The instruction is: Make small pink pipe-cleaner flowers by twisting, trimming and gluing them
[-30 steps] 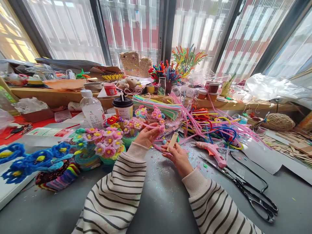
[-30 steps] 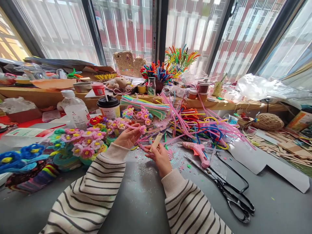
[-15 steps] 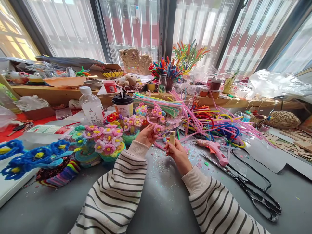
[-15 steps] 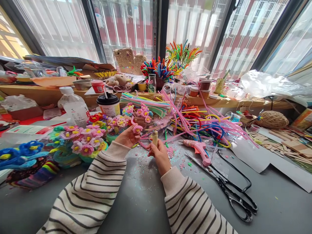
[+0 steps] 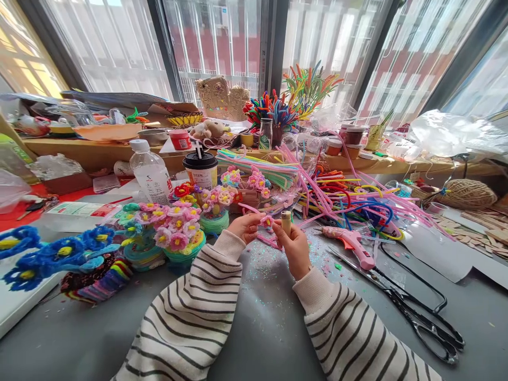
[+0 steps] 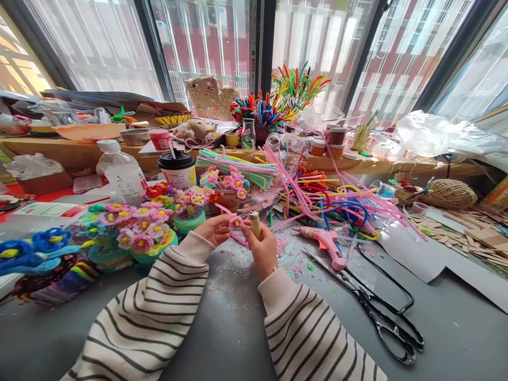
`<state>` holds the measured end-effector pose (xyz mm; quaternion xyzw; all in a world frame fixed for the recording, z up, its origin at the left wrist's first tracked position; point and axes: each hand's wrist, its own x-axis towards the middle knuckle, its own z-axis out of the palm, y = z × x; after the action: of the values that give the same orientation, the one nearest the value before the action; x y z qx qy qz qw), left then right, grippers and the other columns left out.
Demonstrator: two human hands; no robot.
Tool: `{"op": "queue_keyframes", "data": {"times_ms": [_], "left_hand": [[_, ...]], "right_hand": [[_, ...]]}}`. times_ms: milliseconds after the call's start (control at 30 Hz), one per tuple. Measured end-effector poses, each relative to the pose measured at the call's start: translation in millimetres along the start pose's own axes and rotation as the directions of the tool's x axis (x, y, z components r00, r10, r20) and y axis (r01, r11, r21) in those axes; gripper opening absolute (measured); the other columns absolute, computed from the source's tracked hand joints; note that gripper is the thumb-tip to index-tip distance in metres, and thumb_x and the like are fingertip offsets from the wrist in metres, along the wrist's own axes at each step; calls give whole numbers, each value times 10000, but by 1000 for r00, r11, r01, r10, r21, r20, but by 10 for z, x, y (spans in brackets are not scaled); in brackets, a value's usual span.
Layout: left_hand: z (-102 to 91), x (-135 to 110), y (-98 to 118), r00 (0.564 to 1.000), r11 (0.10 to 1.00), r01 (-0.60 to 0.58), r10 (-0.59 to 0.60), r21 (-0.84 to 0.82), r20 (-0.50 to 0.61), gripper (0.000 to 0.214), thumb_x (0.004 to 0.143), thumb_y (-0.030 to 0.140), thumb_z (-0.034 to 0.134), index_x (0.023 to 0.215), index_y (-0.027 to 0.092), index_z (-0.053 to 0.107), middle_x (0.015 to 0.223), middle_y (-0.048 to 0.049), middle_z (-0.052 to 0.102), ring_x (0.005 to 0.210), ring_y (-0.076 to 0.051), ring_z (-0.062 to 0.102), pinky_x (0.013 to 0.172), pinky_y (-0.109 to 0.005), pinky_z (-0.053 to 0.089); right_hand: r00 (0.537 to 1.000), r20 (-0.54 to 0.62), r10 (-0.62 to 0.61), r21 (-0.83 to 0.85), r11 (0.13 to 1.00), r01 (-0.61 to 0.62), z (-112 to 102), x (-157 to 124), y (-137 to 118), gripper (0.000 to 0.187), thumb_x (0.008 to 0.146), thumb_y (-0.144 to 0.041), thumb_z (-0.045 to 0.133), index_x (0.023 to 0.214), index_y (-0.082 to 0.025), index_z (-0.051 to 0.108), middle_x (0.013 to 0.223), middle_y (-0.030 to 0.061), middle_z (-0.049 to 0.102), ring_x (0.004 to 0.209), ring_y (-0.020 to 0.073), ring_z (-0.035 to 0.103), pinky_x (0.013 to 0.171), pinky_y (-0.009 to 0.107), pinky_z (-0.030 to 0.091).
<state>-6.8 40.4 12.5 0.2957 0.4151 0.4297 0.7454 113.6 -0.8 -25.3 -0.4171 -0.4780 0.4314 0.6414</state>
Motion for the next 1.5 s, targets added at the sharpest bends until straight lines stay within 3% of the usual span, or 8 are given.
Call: {"op": "queue_keyframes", "data": {"times_ms": [267,433,833,967,1100,1267,1400,1500], "left_hand": [[12,28,-75,1000,1000,-12,11,29,7,40,613,122,602,653,118,599,514,24,575,334,-14,441,313,-110,344],[70,11,-140,997,1000,-25,25,-6,70,37,617,92,602,642,118,611,579,-1,616,493,-64,564,436,-132,438],[67,26,-179,998,992,4,5,-125,68,161,714,30,466,652,82,606,585,-40,637,531,-92,592,548,-183,492],[81,-9,-136,999,979,-43,49,-197,23,193,727,20,440,650,78,607,604,-41,644,563,-91,600,545,-170,497],[76,-34,-71,992,962,-129,124,-241,-34,181,725,36,454,668,93,617,605,-22,647,546,-75,596,506,-137,492],[50,-32,-23,974,950,-225,220,-218,-48,153,686,33,503,637,113,623,596,-7,650,530,-69,592,493,-131,490],[36,-50,3,946,930,-325,321,-170,-54,89,623,40,571,622,111,625,618,-15,656,565,-80,596,531,-136,484],[23,-58,15,929,918,-369,366,-143,-52,70,589,65,607,635,114,628,625,-15,656,578,-83,593,559,-146,478]], "right_hand": [[997,-52,50,54,997,-48,-3,7,40,216,646,-341,564,691,-131,542,411,-79,373,361,37,299,354,181,226],[990,-114,78,106,992,-66,-8,32,32,232,641,-362,560,632,-146,477,428,-85,366,353,29,286,346,178,238],[990,-109,85,142,987,-69,-5,4,24,219,613,-348,597,625,-148,507,419,-82,377,360,38,312,346,178,255],[991,-58,120,275,956,-99,-7,5,-12,304,691,-451,472,684,-155,541,460,-61,410,390,44,351,371,172,285],[952,25,306,367,883,-293,-13,16,-28,524,685,-595,327,556,-132,537,417,-41,389,355,40,331,324,161,234],[922,111,371,315,867,-386,-2,20,-9,543,652,-636,315,427,-151,409,345,-65,305,293,25,229,293,158,121],[891,179,418,225,864,-450,74,37,-3,537,655,-626,313,385,-163,332,323,-68,278,281,22,200,291,158,93],[897,189,400,156,889,-430,168,81,18,533,663,-621,287,390,-168,353,322,-65,278,275,27,202,279,158,108]]}}
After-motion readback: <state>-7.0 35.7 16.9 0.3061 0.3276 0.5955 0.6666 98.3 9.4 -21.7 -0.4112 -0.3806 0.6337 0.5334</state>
